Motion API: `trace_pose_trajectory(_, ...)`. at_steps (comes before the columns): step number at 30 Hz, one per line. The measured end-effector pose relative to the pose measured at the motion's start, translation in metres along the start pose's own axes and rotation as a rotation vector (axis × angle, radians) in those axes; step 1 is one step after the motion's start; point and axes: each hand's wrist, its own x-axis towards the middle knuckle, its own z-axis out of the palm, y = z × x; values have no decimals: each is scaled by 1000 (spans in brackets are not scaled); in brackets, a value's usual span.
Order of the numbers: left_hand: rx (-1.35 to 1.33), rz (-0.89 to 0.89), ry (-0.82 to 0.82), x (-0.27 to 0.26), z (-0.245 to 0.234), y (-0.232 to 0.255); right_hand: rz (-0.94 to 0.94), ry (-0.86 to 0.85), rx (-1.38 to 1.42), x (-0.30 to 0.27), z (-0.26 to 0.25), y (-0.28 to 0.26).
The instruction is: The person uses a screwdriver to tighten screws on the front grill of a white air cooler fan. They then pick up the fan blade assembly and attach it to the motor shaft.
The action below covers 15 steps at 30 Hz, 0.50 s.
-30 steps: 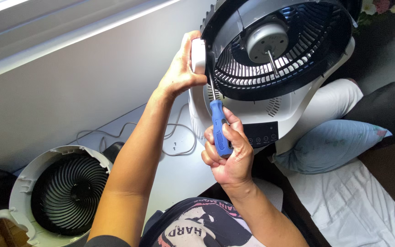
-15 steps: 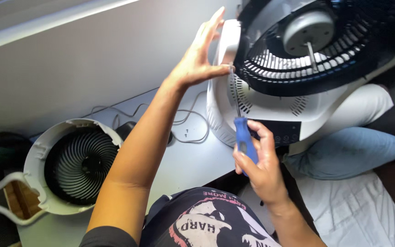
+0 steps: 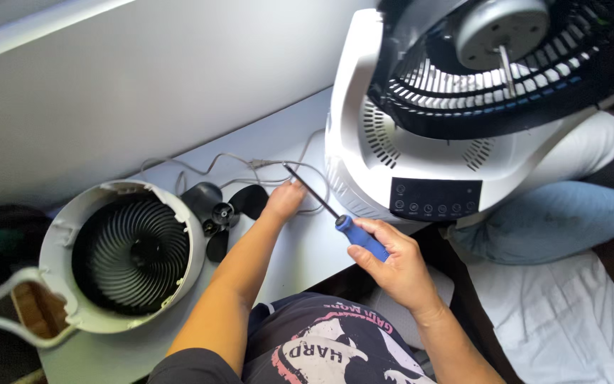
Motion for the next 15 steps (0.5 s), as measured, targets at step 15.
trace_pose_trajectory(15, -10, 17, 199, 5, 1, 5, -131, 254, -112, -28, -14, -9)
